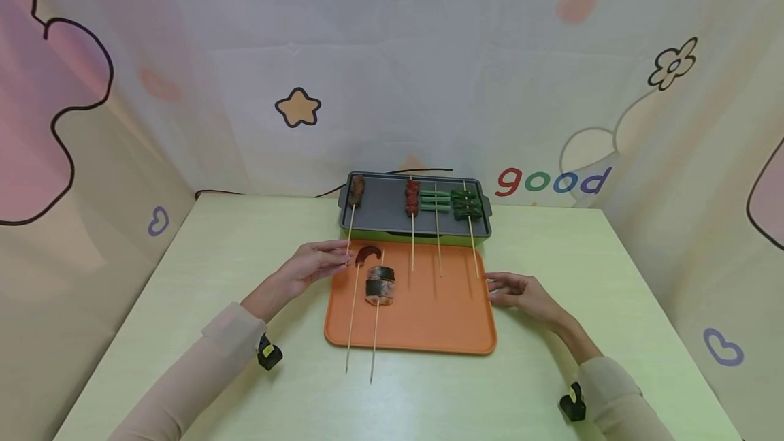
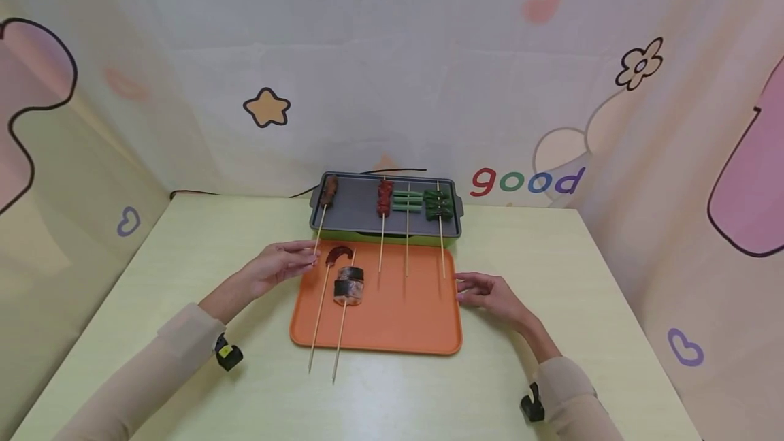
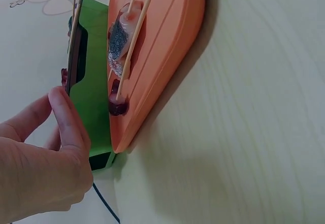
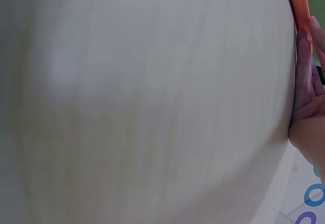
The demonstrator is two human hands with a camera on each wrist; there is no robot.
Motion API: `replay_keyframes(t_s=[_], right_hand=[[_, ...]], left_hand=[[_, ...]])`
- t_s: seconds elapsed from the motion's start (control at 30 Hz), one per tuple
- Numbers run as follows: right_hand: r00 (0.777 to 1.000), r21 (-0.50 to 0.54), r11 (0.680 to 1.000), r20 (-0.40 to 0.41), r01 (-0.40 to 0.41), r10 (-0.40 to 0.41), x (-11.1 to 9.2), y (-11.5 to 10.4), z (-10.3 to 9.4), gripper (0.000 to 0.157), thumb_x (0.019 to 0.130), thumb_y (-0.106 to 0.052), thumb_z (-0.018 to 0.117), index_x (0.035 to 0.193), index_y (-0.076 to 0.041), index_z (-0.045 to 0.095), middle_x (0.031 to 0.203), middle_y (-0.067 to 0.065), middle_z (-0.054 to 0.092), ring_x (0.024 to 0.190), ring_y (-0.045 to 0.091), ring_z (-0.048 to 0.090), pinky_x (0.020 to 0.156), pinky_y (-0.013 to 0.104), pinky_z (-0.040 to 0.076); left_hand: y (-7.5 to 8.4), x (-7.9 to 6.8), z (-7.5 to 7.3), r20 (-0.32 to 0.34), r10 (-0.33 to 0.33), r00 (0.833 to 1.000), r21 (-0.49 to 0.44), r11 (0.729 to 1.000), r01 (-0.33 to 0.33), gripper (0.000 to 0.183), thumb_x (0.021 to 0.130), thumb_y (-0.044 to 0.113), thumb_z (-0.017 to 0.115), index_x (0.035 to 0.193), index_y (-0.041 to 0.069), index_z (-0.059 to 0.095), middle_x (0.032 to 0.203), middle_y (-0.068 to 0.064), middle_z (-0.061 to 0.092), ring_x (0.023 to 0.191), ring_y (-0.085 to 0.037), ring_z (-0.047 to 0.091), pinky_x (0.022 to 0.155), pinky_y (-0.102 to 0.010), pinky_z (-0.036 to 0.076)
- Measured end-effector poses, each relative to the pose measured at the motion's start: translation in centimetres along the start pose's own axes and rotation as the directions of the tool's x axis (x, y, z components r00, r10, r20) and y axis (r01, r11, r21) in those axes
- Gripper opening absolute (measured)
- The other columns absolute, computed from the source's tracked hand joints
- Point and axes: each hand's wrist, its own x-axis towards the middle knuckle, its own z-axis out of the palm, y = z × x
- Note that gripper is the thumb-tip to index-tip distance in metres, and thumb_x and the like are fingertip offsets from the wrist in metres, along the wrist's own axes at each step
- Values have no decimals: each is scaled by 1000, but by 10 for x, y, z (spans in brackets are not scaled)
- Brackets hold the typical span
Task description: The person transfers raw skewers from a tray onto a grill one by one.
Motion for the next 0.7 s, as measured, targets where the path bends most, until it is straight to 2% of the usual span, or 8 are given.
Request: replay_keyframes(t_s=[0.13,0.27,0.37,0.53,0.7], right_hand=[[1000,1,1000,1,8,-8,-1,-1,1,54,98,-12,69,146,3,51,126,25,66,95,3,70,77,20,57],[1000,-7,1000,-2,17,-17,-1,-2,1,54,98,-12,68,146,3,51,123,18,70,95,3,70,78,21,57],[1000,-12,1000,-7,17,-17,-1,-1,1,53,98,-13,69,146,2,52,122,14,72,95,2,70,79,21,57],[1000,-21,1000,-12,19,-20,0,0,1,53,98,-13,69,145,2,53,120,13,72,95,2,71,78,21,57],[1000,-24,1000,-14,20,-20,1,1,0,52,97,-14,70,145,1,54,122,19,70,94,2,70,77,21,57]], left_hand=[[-1,-3,0,-10,-14,1000,25,1000,14,53,99,2,64,150,-3,48,144,-21,59,107,-15,74,99,-30,56],[-4,-8,-2,-10,-24,1000,69,997,24,53,99,4,65,149,-2,49,145,-22,58,107,-15,73,99,-30,57],[-8,-16,-3,-2,-23,1000,100,995,24,52,98,3,66,147,-3,51,140,-21,63,105,-15,74,96,-29,58],[-19,-38,-4,50,-21,999,160,987,13,52,97,3,65,147,-5,50,129,-14,71,108,-16,73,96,-30,59],[-33,-63,-7,111,-38,993,227,974,12,53,97,4,66,146,-6,50,128,-16,71,109,-16,73,95,-32,60]])
